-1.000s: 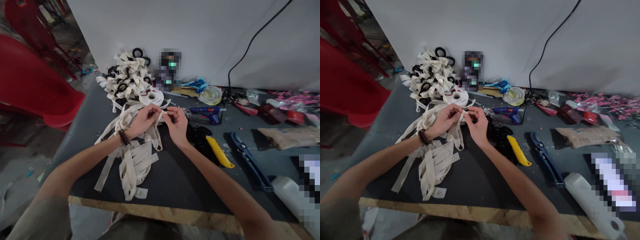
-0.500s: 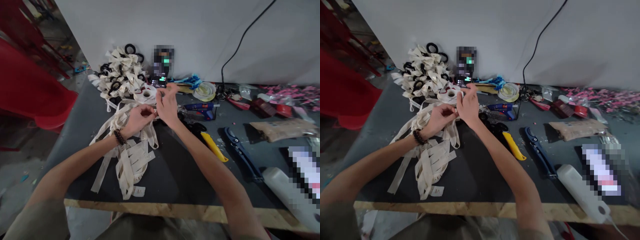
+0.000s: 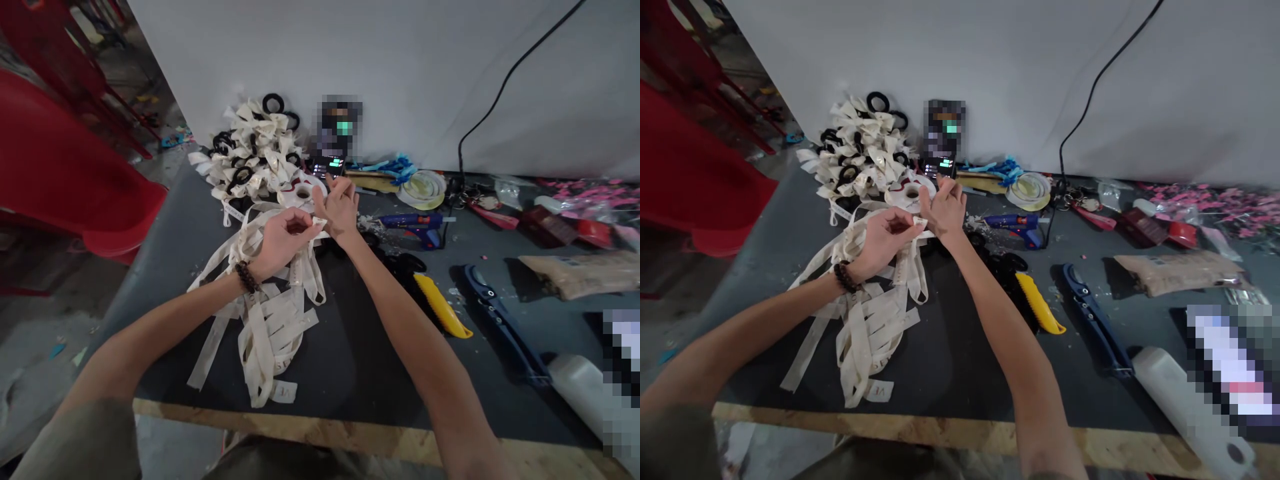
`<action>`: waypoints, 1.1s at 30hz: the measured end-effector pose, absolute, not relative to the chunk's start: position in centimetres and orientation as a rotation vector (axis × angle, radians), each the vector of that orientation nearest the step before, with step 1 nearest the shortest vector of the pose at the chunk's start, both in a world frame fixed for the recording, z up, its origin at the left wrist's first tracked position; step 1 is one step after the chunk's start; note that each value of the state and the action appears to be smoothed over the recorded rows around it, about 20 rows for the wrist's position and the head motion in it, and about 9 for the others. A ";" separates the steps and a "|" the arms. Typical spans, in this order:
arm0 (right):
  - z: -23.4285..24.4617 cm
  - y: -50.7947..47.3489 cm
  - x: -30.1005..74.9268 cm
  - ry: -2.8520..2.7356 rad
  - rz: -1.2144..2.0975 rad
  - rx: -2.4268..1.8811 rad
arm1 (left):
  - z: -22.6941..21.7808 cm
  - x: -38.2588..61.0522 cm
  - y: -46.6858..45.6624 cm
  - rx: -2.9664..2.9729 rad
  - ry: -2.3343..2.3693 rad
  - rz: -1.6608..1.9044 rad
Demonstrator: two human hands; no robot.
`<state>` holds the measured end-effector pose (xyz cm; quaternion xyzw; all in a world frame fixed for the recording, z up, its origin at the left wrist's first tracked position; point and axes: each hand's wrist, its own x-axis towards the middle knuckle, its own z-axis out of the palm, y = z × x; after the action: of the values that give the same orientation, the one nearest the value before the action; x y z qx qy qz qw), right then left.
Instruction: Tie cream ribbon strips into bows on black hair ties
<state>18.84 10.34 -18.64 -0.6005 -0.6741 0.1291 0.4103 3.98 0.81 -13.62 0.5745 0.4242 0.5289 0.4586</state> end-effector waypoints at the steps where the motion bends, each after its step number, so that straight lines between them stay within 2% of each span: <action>1: -18.7 10.5 18.9 -1.699 0.334 -1.512 | -13.6 4.0 0.8 1.423 1.036 1.290; 8: -18.9 10.2 19.1 -1.722 0.284 -1.488 | -13.0 4.0 0.3 1.501 0.878 1.108; 16: -18.8 10.0 19.2 -1.734 0.301 -1.488 | -11.2 3.7 -0.3 1.487 0.571 0.606; 25: -18.0 9.5 18.9 -1.775 0.334 -1.542 | -11.6 3.9 -0.2 1.467 0.584 0.715; 33: -17.5 9.1 18.5 -1.903 0.156 -1.681 | -11.7 3.9 0.0 1.434 0.768 0.754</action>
<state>18.51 9.14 -17.45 -0.6315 -0.7149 0.0587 0.2943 3.93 -0.05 -11.65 0.6246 0.3348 0.3284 0.6245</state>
